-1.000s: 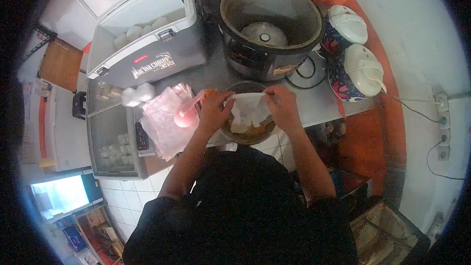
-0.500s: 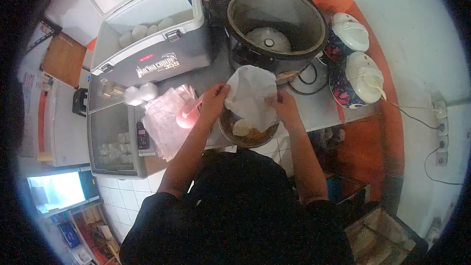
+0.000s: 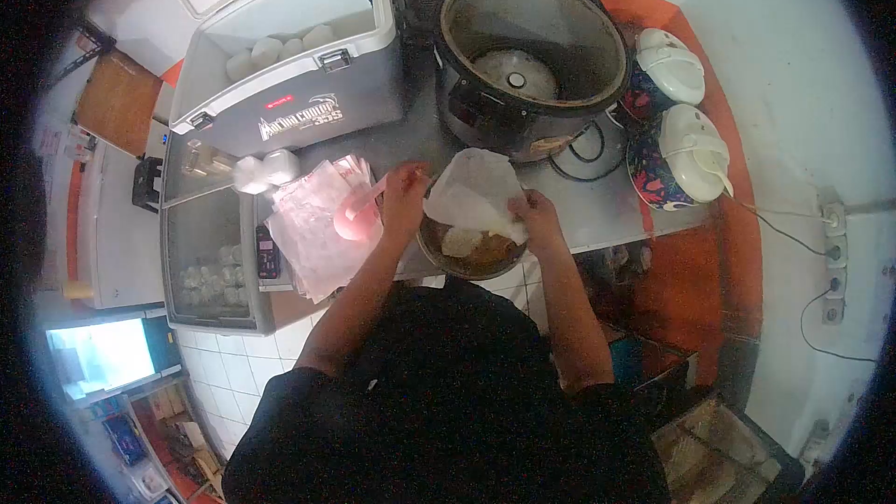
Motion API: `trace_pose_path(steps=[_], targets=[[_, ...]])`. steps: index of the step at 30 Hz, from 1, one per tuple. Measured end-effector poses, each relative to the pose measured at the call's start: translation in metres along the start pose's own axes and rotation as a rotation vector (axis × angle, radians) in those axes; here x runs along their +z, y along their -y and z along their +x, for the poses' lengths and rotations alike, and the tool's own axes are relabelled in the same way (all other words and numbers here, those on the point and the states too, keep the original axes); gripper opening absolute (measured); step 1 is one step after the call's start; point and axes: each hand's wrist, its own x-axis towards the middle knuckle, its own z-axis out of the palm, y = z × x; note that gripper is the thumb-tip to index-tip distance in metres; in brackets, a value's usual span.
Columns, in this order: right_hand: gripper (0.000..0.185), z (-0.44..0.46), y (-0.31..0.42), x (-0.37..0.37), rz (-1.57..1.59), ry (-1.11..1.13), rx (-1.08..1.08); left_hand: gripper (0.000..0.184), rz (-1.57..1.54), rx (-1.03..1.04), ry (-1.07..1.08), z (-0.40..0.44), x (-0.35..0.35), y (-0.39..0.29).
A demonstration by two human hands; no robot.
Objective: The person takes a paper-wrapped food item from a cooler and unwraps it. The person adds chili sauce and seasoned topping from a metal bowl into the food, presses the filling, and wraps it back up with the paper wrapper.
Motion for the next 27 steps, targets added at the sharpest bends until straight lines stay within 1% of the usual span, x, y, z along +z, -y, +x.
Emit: trace_pose_path(steps=[1, 2, 4, 5, 7, 11, 13, 14, 17, 19, 20, 23, 25, 26, 27], targets=[[0.022, 0.000, -0.001, -0.001, -0.028, -0.014, -0.042, 0.035, 0.023, 0.317, 0.058, -0.010, -0.008, -0.029], [0.022, 0.000, -0.002, -0.001, -0.027, -0.017, -0.041, 0.039, 0.046, 0.635, 0.116, -0.021, -0.013, -0.055], [0.022, -0.002, -0.001, 0.000, -0.033, -0.003, -0.138, 0.040, 0.040, 0.814, 0.383, -0.042, -0.014, -0.084], [0.022, -0.004, 0.000, 0.001, -0.031, -0.005, -0.139, 0.040, 0.040, 0.816, 0.385, -0.050, -0.008, -0.083], [0.021, -0.012, 0.009, 0.008, -0.016, -0.041, -0.141, 0.037, 0.271, 0.949, 0.521, -0.062, 0.003, -0.072], [0.020, -0.015, 0.011, 0.008, -0.041, -0.113, -0.114, 0.035, 0.299, 0.888, 0.506, -0.063, 0.013, -0.042], [0.019, -0.010, 0.004, 0.005, 0.010, -0.103, -0.137, 0.040, 0.319, 0.987, 0.370, -0.060, 0.014, -0.041], [0.019, -0.008, 0.001, 0.003, 0.014, -0.103, -0.137, 0.040, 0.322, 0.988, 0.372, -0.061, 0.014, -0.040], [0.020, -0.009, 0.000, 0.004, 0.003, -0.154, -0.104, 0.037, 0.286, 1.033, 0.354, -0.065, 0.014, -0.046], [0.021, -0.012, 0.002, 0.005, 0.007, -0.171, -0.125, 0.024, 0.236, 1.020, 0.321, -0.067, 0.016, -0.045], [0.021, -0.011, 0.000, 0.003, 0.010, -0.173, -0.123, 0.024, 0.238, 1.020, 0.325, -0.068, 0.016, -0.042], [0.021, -0.011, -0.003, 0.000, 0.005, -0.184, -0.127, 0.022, 0.249, 0.985, 0.296, -0.066, 0.020, -0.026], [0.022, -0.015, 0.000, 0.001, 0.036, -0.205, -0.101, 0.022, 0.238, 0.906, 0.261, -0.065, 0.022, -0.023], [0.022, -0.015, 0.000, 0.000, 0.037, -0.207, -0.100, 0.022, 0.237, 0.906, 0.264, -0.066, 0.023, -0.022], [0.023, -0.015, -0.001, -0.001, 0.012, -0.200, -0.143, 0.021, 0.206, 0.832, 0.312, -0.067, 0.021, -0.028]])
